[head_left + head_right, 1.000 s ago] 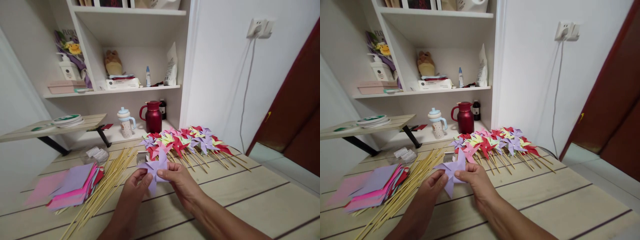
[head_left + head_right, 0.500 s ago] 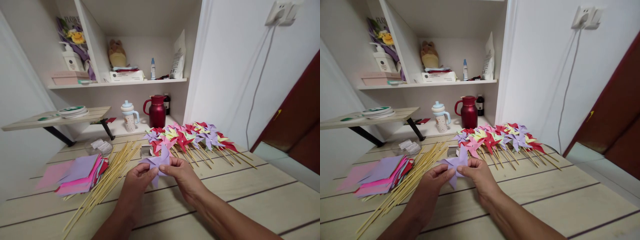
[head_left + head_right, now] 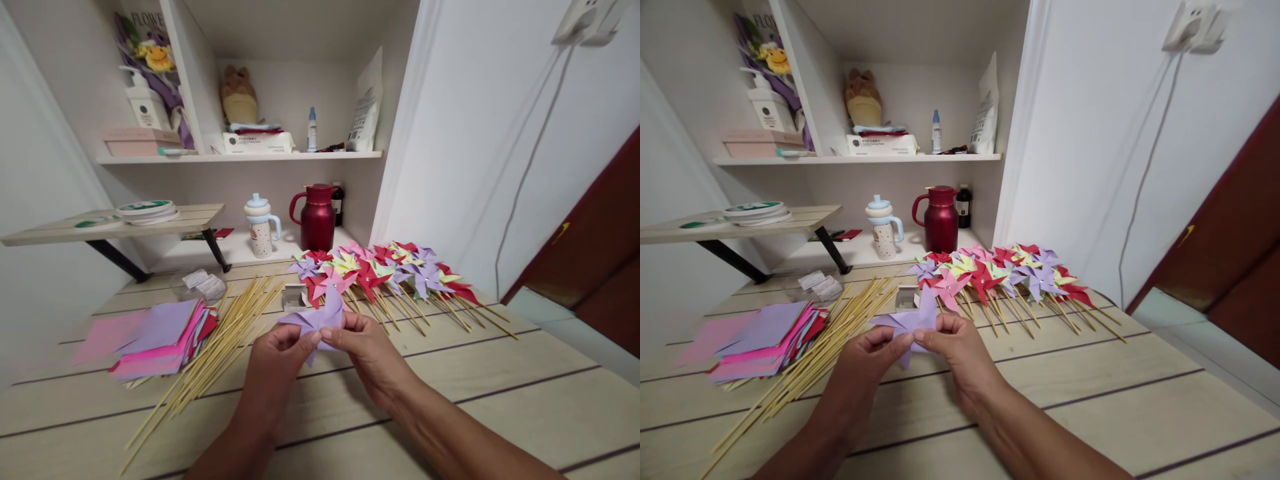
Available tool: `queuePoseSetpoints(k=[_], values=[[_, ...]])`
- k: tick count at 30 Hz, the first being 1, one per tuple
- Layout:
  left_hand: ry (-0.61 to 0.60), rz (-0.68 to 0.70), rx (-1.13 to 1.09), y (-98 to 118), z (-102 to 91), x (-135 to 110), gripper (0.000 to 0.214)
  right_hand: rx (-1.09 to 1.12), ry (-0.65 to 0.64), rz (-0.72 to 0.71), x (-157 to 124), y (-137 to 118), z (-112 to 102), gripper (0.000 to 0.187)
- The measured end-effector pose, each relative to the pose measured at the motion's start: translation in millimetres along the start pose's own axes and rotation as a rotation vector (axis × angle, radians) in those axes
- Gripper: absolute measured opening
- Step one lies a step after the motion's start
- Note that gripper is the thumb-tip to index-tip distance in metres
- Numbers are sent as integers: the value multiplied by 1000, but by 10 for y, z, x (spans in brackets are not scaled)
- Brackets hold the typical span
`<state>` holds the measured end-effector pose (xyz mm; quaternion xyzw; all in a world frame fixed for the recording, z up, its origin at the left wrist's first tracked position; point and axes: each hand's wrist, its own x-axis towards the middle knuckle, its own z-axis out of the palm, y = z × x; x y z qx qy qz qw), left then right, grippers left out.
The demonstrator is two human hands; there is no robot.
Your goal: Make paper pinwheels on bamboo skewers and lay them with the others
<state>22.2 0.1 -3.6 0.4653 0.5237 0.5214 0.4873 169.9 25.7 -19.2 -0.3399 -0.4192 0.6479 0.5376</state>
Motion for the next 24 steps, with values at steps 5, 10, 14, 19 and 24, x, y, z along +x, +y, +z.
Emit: queuePoseSetpoints(k=[5, 10, 14, 19, 24], values=[[61, 26, 8, 0, 7, -22, 24, 8, 4, 8, -3, -7, 15, 20], [26, 11, -42, -15, -13, -30, 21, 60, -35, 57, -17, -12, 43, 22], [31, -21, -80, -25, -24, -18, 22, 125, -71, 81, -4, 16, 49, 24], [77, -31, -105, 2, -72, 27, 23, 88, -32, 38, 33, 76, 31, 26], [131, -2, -78, 44, -117, 23, 23, -79, -6, -13, 40, 80, 11, 38]])
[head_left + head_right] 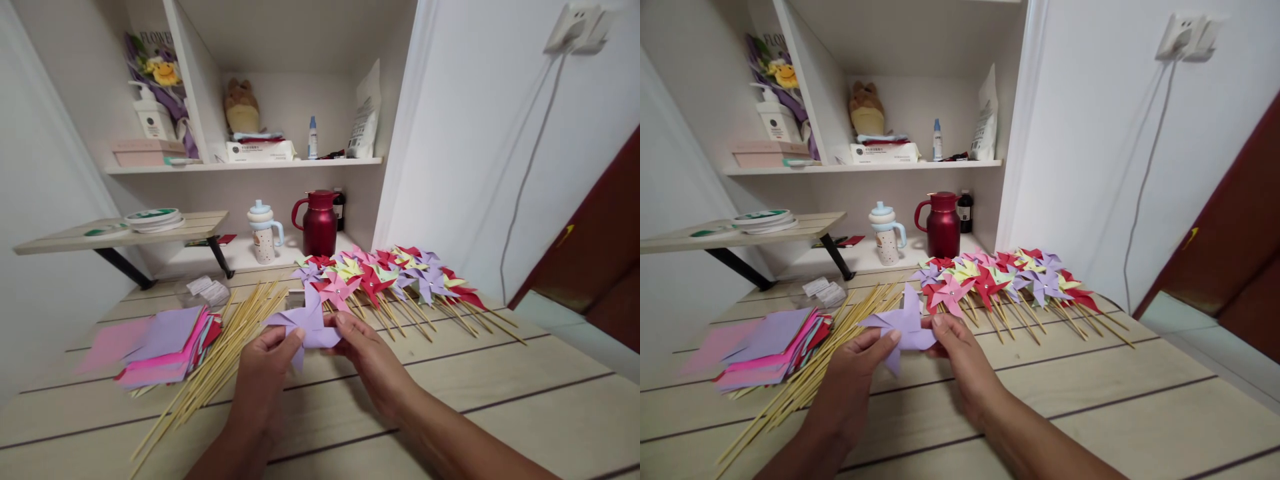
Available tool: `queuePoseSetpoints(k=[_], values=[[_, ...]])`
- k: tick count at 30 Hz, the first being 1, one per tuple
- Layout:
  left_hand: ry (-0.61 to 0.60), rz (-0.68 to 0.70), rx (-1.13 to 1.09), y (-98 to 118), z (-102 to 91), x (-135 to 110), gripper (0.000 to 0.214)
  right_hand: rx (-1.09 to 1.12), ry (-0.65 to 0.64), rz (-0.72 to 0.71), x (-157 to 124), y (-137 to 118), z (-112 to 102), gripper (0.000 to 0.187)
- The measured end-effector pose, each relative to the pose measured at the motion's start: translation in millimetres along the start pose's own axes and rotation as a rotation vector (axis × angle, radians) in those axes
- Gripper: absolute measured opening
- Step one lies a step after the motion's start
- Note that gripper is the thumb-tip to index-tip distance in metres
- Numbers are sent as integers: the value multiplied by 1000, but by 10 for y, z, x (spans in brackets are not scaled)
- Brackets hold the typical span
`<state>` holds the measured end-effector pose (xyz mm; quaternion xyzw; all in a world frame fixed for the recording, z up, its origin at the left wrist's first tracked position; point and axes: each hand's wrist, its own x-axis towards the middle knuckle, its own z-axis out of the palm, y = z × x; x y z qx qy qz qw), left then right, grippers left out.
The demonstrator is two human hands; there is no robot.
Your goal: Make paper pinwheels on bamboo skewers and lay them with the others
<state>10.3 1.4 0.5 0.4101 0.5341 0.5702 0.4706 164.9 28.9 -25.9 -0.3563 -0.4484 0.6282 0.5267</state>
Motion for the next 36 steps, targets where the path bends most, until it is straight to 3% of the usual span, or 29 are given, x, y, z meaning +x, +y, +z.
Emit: queuePoseSetpoints(k=[5, 12, 18, 22, 28, 36], values=[[-23, 1, -18, 8, 0, -6, 21, -16, 49, -20, 9, -14, -15, 43], [-66, 14, 2, -49, -11, 25, 24, -4, -28, -65, -39, -93, 14, 29], [-95, -7, 21, -69, 18, 40, 22, -8, -54, -86, -63, -163, 30, 29], [-87, -45, 54, -93, 48, 45, 24, -21, -73, -58, -53, -186, 21, 34], [-155, 13, 141, -86, 28, 41, 20, -49, -102, 28, -60, -170, 10, 41], [-122, 106, 293, -57, 25, 21, 18, -76, -51, 59, -42, -115, -29, 28]])
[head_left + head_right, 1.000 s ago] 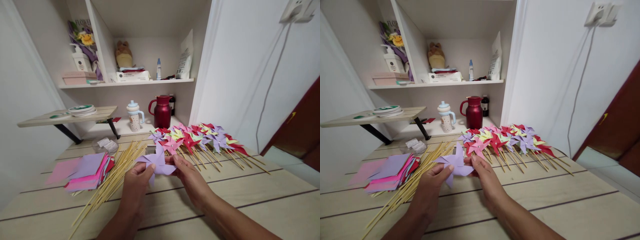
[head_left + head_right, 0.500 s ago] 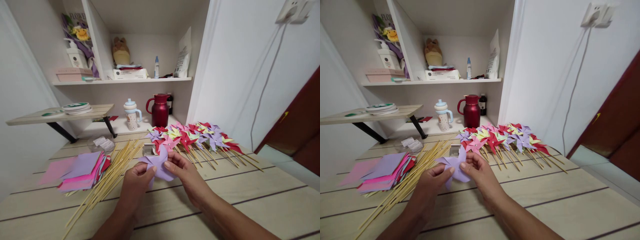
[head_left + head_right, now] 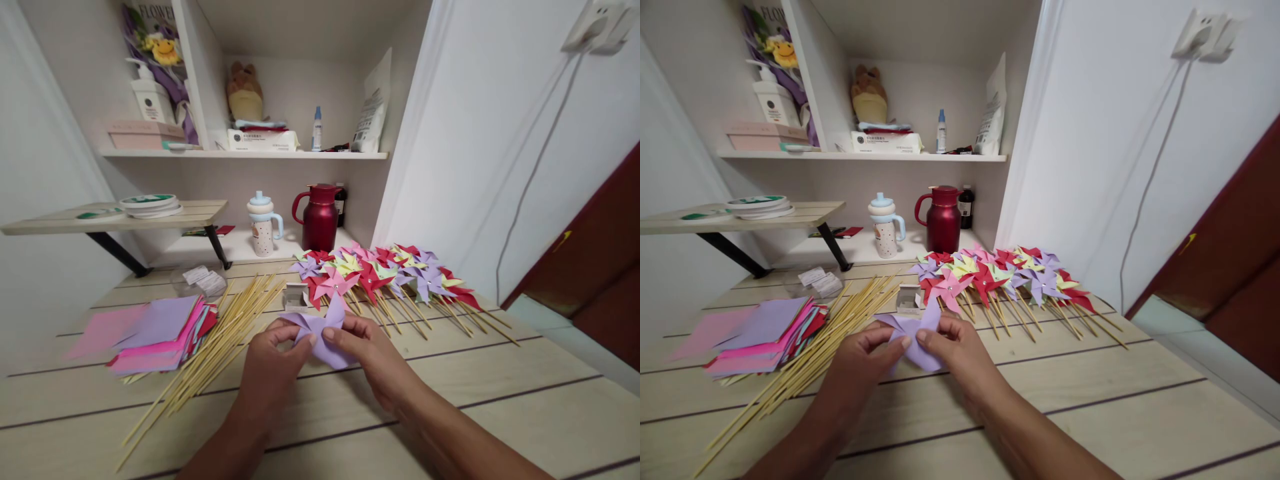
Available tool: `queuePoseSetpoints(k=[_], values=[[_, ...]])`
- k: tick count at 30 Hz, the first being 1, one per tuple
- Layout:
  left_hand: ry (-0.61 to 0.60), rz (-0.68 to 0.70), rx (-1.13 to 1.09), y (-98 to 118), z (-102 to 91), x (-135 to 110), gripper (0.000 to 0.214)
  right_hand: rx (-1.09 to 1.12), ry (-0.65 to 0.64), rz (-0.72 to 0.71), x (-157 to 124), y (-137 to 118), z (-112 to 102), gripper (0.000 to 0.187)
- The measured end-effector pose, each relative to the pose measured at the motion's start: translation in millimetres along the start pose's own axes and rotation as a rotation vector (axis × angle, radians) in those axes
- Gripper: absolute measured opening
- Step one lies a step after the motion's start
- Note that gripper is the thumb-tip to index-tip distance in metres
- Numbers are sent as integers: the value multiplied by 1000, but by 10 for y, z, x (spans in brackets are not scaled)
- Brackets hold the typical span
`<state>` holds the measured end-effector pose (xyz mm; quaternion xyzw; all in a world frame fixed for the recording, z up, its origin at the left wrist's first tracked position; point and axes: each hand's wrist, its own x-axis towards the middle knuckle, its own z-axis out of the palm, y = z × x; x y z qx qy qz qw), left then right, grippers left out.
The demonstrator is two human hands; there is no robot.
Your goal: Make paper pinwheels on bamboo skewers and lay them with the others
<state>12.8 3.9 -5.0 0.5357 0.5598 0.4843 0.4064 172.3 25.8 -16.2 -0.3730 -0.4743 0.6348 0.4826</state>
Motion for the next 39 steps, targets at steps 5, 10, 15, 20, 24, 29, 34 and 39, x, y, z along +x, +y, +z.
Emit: queuePoseSetpoints(k=[5, 10, 15, 20, 24, 29, 34, 39], values=[[28, 32, 10, 62, 6, -20, 15, 8, 30, 33, 20, 25, -10, 31], [50, 51, 38, 68, 15, -17, 17, -40, 42, 5, 44, 46, -20, 30], [29, -26, -23, 56, 40, -30, 17, -132, 71, -99, 41, 33, 17, 22], [-24, -44, -166, 51, 52, -49, 17, -169, 114, -154, 40, 29, 31, 19], [7, -82, -255, 5, 64, -34, 16, -160, 122, -147, 42, 38, 20, 20], [27, -111, -289, -97, 70, 20, 36, -128, 130, -151, 43, 47, 29, 20], [-145, -81, -316, -157, 73, 43, 37, -119, 113, -177, 47, 46, 28, 20], [-144, -102, -311, -83, 70, 0, 33, -131, 128, -197, 55, 70, 6, 19]])
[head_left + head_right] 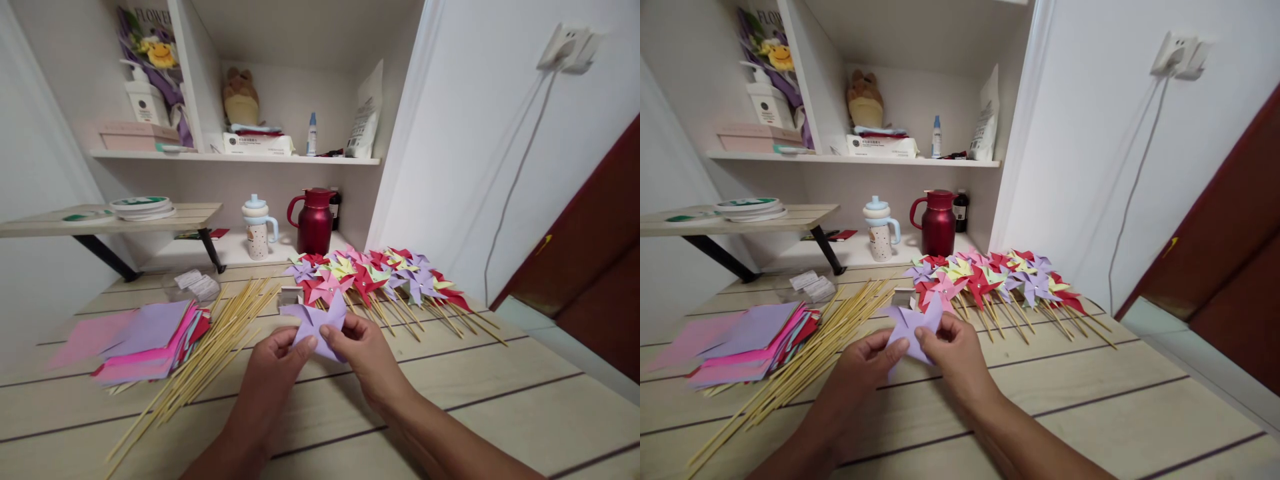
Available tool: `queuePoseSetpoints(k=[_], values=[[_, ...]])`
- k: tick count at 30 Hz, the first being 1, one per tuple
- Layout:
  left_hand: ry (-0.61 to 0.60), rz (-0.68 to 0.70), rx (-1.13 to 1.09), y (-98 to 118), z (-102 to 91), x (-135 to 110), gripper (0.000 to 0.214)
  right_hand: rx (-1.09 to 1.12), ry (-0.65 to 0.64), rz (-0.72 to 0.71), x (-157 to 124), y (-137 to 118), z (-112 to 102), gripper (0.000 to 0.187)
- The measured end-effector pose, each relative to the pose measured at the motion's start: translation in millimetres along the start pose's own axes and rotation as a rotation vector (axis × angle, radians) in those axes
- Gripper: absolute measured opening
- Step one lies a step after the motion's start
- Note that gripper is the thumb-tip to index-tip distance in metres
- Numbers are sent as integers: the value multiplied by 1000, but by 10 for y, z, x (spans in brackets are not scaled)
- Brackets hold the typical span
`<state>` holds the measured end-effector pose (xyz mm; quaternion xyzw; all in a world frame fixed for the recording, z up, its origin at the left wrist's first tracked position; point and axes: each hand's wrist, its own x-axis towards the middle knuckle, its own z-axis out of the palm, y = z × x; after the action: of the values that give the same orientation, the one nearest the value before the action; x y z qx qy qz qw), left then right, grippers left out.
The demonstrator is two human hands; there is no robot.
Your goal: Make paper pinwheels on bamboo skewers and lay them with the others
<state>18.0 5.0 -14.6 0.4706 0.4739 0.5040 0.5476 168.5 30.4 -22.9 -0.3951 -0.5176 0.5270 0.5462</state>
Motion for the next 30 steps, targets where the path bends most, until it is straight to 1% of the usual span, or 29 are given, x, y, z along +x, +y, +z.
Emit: queuePoseSetpoints(k=[4, 11, 16, 20, 26, 30], values=[[109, 1, -5, 39, 3, -14, 28, 9, 2, 16, 2, 22, 0, 21], [158, 8, 20, 1, -32, 3, 28, 31, 6, 54, -2, 45, 6, 24], [176, 13, 74, 35, -33, -4, 26, 27, 11, 83, 13, 60, 0, 28], [185, 20, 98, 59, -23, -21, 24, 15, 0, 67, 24, 82, -10, 26], [119, 63, 12, 59, 15, -39, 26, 5, 12, -1, 27, 103, -13, 22], [169, 69, 22, 44, 42, -57, 24, 0, -6, -10, 3, 80, 12, 21]])
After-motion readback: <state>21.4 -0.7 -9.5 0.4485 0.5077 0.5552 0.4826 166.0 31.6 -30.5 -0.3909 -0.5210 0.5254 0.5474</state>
